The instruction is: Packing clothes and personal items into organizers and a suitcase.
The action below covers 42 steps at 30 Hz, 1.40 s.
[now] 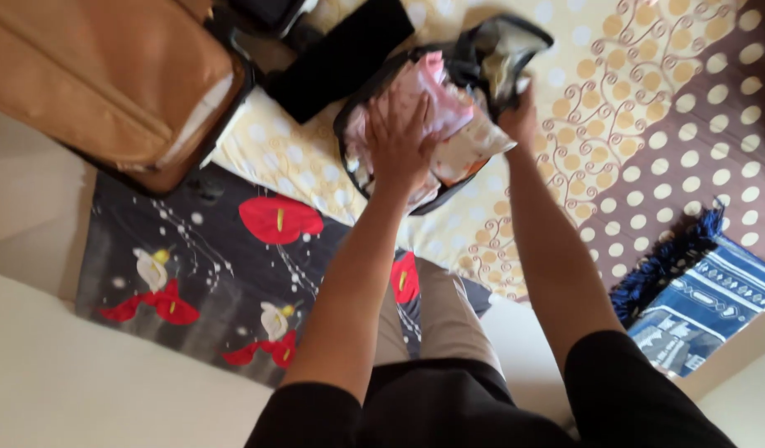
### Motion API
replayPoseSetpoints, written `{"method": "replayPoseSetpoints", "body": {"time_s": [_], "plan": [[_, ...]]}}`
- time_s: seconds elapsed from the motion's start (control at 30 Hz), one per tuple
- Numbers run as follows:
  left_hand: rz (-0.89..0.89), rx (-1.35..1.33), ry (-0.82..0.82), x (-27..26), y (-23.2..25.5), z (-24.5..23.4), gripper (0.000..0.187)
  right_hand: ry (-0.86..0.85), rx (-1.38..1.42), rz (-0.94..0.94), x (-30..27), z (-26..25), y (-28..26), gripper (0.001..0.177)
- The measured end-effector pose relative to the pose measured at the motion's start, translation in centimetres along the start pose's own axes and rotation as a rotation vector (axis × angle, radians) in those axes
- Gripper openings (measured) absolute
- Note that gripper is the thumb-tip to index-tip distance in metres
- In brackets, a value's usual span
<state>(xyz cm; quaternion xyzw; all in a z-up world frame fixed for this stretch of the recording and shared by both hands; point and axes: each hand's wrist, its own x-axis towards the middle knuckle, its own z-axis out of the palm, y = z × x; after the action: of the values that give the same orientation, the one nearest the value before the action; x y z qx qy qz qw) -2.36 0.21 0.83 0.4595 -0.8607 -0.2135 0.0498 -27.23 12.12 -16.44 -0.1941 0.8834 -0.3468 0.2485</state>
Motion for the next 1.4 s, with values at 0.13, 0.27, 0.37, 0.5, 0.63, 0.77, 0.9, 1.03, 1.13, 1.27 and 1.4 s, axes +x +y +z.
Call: {"method": "replayPoseSetpoints", "body": {"time_s": [0.13,0.27,0.37,0.5,0.63,0.77,0.9,1.03,1.13,1.27,1.4], "plan": [[0.049,-0.037,0.085,-0.5,-0.4,0.9,0.069,-0.384,0.968,0.070,2.0,-0.1,-1.3,0.054],[0.046,-0.063,-0.019,0.2,-0.4,0.5,0.075,0.033,0.298,0.014,1.7,-1.6,0.5,0.065],[0.052,-0.098,-0.114,1.3,-0.1,-1.9,0.079,0.087,0.791,0.530,-1.6,-6.9,-1.5,0.053],[0.128,-0.590,0.049,1.2,-3.3,-1.2,0.058,-0.066,0.883,0.290,-10.0,-14.0,-7.3,0.044],[0.061,-0.870,0.314,-3.8,-4.5,-5.3,0.041,-0.477,0.804,0.052,-14.0,-9.8,-9.5,0.036],[-0.149,-0.523,0.359,-9.2,-6.1,-3.6,0.025,-0.743,0.640,-0.013,-17.7,-2.0,-15.4,0.043],[-0.407,-0.510,0.322,-11.2,-6.3,-2.6,0.030,-0.466,-0.094,-0.066,-21.6,0.7,-21.3,0.035],[-0.501,-0.540,0.300,-7.4,-8.1,-1.2,0.031,-0.301,-0.100,-0.224,-22.6,3.4,-22.0,0.034],[-0.536,-0.546,0.244,-6.8,-9.0,-0.6,0.021,-0.342,0.181,-0.086,-22.4,4.7,-22.6,0.029],[-0.430,-0.431,0.211,-6.6,-8.8,-2.7,0.019,-0.211,-0.403,-0.412,-22.6,3.5,-26.1,0.023],[-0.400,-0.516,0.181,-7.0,-9.1,-3.5,0.020,-0.224,-0.337,-0.710,-23.0,4.0,-26.0,0.017]]}}
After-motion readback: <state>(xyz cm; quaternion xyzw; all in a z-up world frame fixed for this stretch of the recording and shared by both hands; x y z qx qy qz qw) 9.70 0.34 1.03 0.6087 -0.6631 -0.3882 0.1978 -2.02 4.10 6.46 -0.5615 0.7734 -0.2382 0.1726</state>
